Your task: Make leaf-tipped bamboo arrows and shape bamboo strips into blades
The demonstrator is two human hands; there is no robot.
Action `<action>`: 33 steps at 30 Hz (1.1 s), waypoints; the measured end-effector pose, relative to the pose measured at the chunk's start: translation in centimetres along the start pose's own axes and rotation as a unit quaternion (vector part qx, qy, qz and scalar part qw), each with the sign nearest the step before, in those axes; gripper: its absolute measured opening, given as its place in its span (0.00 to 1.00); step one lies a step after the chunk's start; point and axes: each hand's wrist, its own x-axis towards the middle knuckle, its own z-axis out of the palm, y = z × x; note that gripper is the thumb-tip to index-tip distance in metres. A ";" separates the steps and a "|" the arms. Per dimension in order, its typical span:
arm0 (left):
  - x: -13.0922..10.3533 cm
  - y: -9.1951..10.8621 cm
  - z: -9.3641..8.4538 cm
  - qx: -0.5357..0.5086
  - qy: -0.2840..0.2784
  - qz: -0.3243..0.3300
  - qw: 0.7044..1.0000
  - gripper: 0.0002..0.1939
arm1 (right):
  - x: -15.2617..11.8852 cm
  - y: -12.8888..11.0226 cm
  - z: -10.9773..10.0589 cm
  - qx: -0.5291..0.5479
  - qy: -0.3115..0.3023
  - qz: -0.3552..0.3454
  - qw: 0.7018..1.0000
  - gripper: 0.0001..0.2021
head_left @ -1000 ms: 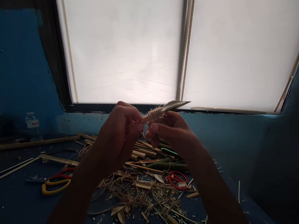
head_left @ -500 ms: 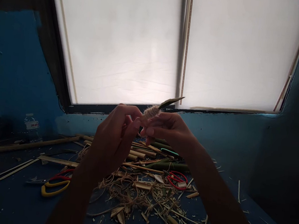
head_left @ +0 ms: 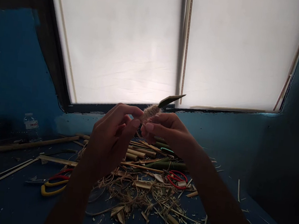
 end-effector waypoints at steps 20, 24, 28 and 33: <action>0.2 -0.1 0.6 -0.066 0.028 -0.078 0.994 0.07 | 0.0 0.5 1.3 0.114 -0.037 0.044 0.992 0.07; 0.2 0.1 0.6 -0.073 0.061 -0.074 0.993 0.06 | 0.1 0.5 1.6 0.132 -0.010 0.060 0.989 0.07; 0.2 0.3 0.5 -0.077 0.077 -0.083 0.991 0.07 | 0.1 0.4 1.9 0.138 -0.004 0.081 0.987 0.08; 0.2 0.3 0.6 -0.076 0.072 -0.071 0.992 0.07 | 0.1 0.5 2.2 0.133 -0.006 0.080 0.988 0.09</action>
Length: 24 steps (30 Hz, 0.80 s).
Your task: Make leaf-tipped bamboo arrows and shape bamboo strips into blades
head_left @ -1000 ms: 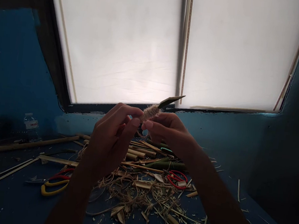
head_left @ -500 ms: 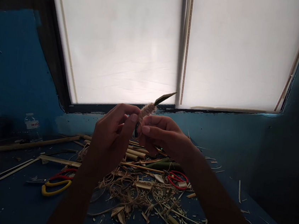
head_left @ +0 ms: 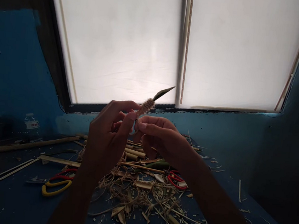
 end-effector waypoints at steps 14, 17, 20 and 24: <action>-0.2 -0.3 0.5 0.006 0.063 0.049 0.997 0.07 | -0.1 0.3 0.8 0.045 0.046 -0.020 0.998 0.07; -0.2 -0.2 0.6 0.008 0.063 0.067 0.996 0.06 | -0.2 0.2 1.0 0.032 0.035 -0.017 0.999 0.07; -0.2 0.0 0.6 -0.011 0.068 0.051 0.996 0.04 | -0.2 0.1 1.1 -0.010 0.036 -0.022 0.999 0.08; -0.1 0.1 0.4 -0.022 0.060 0.015 0.998 0.02 | -0.2 0.0 0.9 -0.041 0.048 -0.039 0.997 0.08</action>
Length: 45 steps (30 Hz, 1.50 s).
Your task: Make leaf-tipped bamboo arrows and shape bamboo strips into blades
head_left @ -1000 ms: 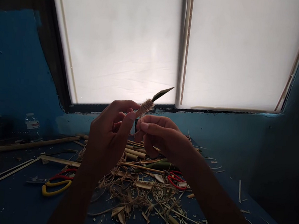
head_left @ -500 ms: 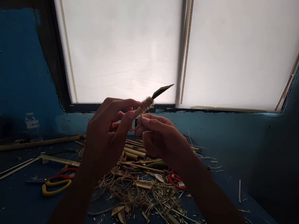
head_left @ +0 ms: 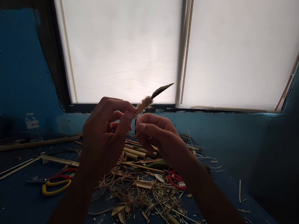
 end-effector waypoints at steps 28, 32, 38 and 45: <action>0.0 -0.3 0.0 -0.031 -0.003 -0.027 0.999 0.04 | 0.4 1.1 0.3 -0.015 0.075 -0.059 0.995 0.10; 0.1 -0.3 -0.1 -0.026 -0.009 -0.012 1.000 0.04 | 0.3 1.0 0.4 -0.023 0.082 -0.060 0.995 0.10; 0.0 -0.7 0.1 -0.008 0.001 0.010 1.000 0.05 | -0.1 0.1 0.3 -0.037 0.072 -0.050 0.996 0.10; -0.3 -1.1 0.0 0.073 -0.009 0.120 0.990 0.06 | 0.0 -0.5 0.6 -0.109 0.145 -0.093 0.979 0.10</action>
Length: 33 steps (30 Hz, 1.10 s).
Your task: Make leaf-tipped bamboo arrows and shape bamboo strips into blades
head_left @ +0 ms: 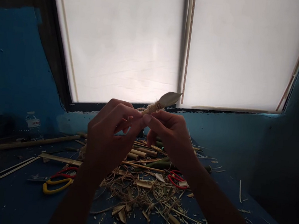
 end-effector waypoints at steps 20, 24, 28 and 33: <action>0.0 -0.4 0.4 0.013 0.019 -0.021 1.000 0.06 | -0.2 1.1 -0.1 -0.169 0.130 -0.167 0.963 0.03; -0.2 -0.6 0.7 -0.005 0.026 -0.069 0.997 0.06 | -0.4 0.9 0.4 -0.206 0.135 -0.161 0.956 0.02; -0.2 -0.5 0.6 -0.008 0.029 -0.076 0.997 0.06 | -0.3 1.0 0.6 -0.202 0.140 -0.115 0.963 0.05; 0.1 0.0 0.3 -0.011 0.002 -0.077 0.997 0.06 | 0.2 1.5 0.1 -0.139 0.105 -0.085 0.981 0.07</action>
